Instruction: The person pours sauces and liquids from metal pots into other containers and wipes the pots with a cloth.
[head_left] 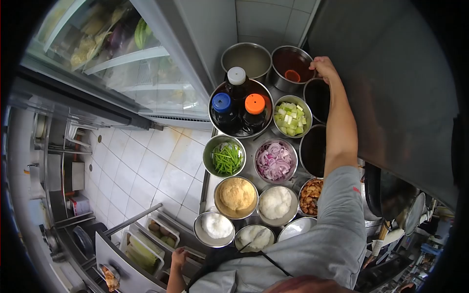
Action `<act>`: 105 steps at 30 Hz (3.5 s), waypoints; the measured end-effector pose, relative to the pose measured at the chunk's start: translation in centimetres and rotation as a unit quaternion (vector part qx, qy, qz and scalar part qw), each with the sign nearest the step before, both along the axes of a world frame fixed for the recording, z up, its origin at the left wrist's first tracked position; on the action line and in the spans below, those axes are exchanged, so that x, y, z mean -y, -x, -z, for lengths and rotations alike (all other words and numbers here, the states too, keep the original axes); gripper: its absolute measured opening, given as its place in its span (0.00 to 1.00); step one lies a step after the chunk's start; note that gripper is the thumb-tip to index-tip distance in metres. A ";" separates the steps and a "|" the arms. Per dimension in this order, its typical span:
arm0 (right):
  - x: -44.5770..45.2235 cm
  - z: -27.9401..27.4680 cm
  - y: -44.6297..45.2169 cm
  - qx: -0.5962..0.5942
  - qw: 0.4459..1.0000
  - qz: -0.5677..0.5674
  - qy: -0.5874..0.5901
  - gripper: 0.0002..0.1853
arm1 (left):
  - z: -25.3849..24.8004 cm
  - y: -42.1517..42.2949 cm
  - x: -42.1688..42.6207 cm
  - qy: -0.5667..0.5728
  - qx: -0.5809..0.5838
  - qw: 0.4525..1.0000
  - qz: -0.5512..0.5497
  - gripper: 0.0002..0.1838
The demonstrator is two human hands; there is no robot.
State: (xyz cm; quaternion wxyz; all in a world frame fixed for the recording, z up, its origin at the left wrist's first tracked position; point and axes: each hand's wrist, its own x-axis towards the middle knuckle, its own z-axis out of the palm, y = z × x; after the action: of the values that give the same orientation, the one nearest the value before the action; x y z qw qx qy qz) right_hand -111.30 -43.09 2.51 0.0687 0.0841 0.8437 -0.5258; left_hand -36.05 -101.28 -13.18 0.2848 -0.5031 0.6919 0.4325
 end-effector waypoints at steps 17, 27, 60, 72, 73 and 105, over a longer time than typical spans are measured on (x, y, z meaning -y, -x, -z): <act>-0.6 1.0 -0.8 -0.001 0.997 0.065 0.040 0.10 | 0.7 2.2 -0.1 -0.038 -0.001 0.999 0.014 0.26; -0.7 1.9 0.4 0.028 0.995 0.082 0.054 0.07 | 2.6 1.9 0.6 -0.033 -0.013 0.999 0.028 0.26; 5.7 -15.3 -22.3 -0.116 0.966 0.190 0.128 0.06 | 6.4 4.6 4.3 -0.104 -0.134 0.979 0.113 0.26; 1.8 -19.4 -49.8 -0.050 0.952 0.297 0.054 0.07 | 0.0 10.5 -1.0 -0.228 -0.052 0.874 0.425 0.23; 0.8 -19.3 -51.8 -0.061 0.952 0.295 0.052 0.06 | -1.1 10.7 -1.8 -0.245 -0.044 0.854 0.457 0.23; -33.1 -12.0 -92.4 -0.019 0.936 0.337 0.096 0.15 | -27.2 2.7 -71.5 -0.319 -0.293 0.665 0.609 0.12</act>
State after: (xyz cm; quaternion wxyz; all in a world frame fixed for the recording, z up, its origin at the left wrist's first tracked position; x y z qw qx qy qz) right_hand -18.91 -9.97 14.47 -0.1210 0.3463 0.7126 -0.5980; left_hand -38.71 -29.76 13.99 0.4106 0.3037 0.7119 0.4820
